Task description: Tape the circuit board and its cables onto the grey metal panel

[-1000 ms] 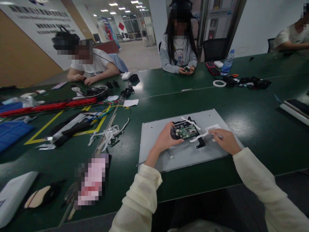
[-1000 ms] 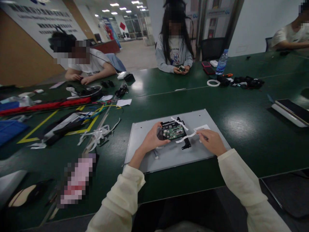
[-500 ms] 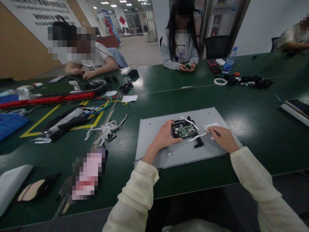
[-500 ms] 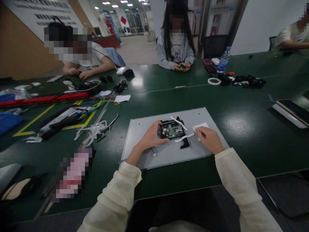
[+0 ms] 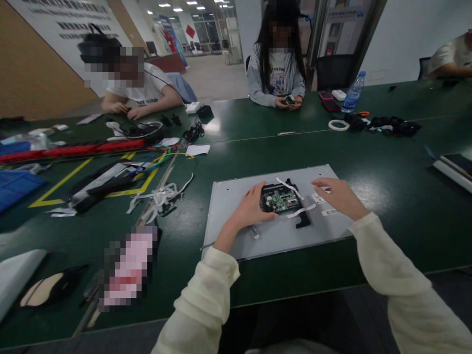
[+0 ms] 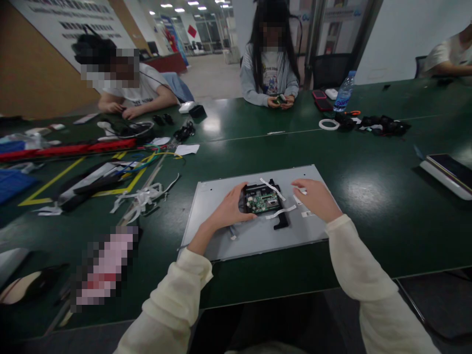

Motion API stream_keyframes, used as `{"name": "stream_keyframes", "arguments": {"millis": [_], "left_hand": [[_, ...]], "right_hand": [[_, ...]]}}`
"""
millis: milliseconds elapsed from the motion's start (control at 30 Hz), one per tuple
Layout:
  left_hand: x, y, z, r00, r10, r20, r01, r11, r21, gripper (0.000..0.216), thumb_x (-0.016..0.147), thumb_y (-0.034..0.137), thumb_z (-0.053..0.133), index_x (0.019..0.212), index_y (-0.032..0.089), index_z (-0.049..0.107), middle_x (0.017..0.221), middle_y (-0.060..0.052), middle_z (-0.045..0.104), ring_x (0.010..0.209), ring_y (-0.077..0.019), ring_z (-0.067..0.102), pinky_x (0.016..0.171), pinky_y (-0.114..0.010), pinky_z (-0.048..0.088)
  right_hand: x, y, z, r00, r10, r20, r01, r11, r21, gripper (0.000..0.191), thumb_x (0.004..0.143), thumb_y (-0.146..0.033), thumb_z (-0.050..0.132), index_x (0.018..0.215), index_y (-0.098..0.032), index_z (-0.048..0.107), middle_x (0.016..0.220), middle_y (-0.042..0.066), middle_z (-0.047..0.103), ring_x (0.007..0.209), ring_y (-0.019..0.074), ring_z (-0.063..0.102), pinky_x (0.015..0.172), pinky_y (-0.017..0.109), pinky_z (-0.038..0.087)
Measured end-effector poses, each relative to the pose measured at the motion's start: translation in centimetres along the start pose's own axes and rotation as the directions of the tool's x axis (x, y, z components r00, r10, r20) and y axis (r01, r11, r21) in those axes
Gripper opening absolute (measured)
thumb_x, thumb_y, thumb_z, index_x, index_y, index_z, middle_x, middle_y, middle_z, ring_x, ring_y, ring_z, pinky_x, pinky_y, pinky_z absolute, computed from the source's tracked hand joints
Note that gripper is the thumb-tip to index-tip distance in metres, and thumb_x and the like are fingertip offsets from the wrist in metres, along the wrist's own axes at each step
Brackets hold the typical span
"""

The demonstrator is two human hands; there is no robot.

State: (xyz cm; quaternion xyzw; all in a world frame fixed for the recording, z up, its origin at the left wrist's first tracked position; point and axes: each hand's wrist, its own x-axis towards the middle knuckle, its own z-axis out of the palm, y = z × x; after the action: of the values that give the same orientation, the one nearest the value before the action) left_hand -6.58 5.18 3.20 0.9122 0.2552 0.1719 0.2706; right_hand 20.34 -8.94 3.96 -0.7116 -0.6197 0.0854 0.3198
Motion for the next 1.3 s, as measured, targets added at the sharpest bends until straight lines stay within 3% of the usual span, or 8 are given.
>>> {"name": "stream_keyframes", "arguments": {"millis": [133,300,567,967,1167,1300], "left_hand": [[0.1,-0.1,0.1,1.000,0.004,0.000,-0.004,1.000,0.001,0.101,0.059,0.052,0.077,0.141,0.020,0.027,0.141,-0.016,0.041,0.130,-0.0347,0.040,0.108,-0.051,0.032],[0.2,-0.3,0.3,1.000,0.027,-0.001,-0.027,1.000,-0.004,0.100,0.060,0.048,0.077,0.141,0.019,0.027,0.141,-0.017,0.041,0.131,-0.0350,0.040,0.108,-0.053,0.031],[0.3,0.0,0.4,1.000,0.012,0.019,-0.012,1.000,0.001,0.097,0.062,0.048,0.075,0.142,0.020,0.026,0.143,-0.016,0.038,0.133,-0.0348,0.037,0.109,-0.052,0.030],[0.4,0.0,0.8,0.999,-0.030,0.040,0.030,1.000,-0.006,0.100,0.062,0.050,0.074,0.144,0.017,0.025,0.146,-0.018,0.034,0.136,-0.0359,0.032,0.112,-0.052,0.024],[0.8,3.1,0.8,0.994,-0.107,0.014,0.103,0.982,0.157,0.098,0.062,0.050,0.075,0.143,0.020,0.027,0.151,-0.019,0.025,0.141,-0.0418,0.015,0.110,-0.061,0.014],[2.0,6.3,2.3,0.999,-0.049,-0.022,0.053,0.958,0.282,0.072,0.083,0.051,0.056,0.141,0.018,0.030,0.151,-0.019,0.026,0.142,-0.0365,0.017,0.110,-0.058,0.017]], "right_hand": [[3.1,-0.1,3.2,0.998,0.063,-0.015,-0.062,0.998,0.024,0.023,0.084,-0.026,0.054,0.100,-0.018,0.069,0.096,0.008,0.072,0.088,0.0202,0.067,0.081,0.034,0.052],[3.6,-0.5,5.8,0.998,0.045,-0.045,-0.043,0.998,0.044,0.024,0.083,-0.032,0.058,0.097,-0.017,0.069,0.087,0.007,0.070,0.075,0.0174,0.065,0.075,0.031,0.051],[2.6,0.3,6.2,0.996,0.043,-0.077,-0.040,0.998,0.044,0.026,0.081,-0.037,0.062,0.097,-0.018,0.069,0.082,0.006,0.067,0.068,0.0156,0.061,0.069,0.030,0.051],[2.0,0.6,5.6,0.994,0.105,-0.014,-0.101,0.983,0.156,0.023,0.078,-0.031,0.064,0.095,-0.019,0.072,0.078,0.003,0.070,0.068,0.0159,0.064,0.069,0.029,0.050],[2.2,1.3,5.1,0.987,0.155,0.028,-0.157,0.948,0.276,0.030,0.074,-0.027,0.066,0.102,-0.018,0.070,0.077,0.003,0.070,0.067,0.0150,0.063,0.066,0.027,0.049],[2.4,1.7,5.3,0.980,0.197,0.011,-0.192,0.935,0.300,0.031,0.074,-0.029,0.065,0.102,-0.016,0.070,0.077,0.004,0.070,0.069,0.0148,0.063,0.066,0.025,0.048]]}}
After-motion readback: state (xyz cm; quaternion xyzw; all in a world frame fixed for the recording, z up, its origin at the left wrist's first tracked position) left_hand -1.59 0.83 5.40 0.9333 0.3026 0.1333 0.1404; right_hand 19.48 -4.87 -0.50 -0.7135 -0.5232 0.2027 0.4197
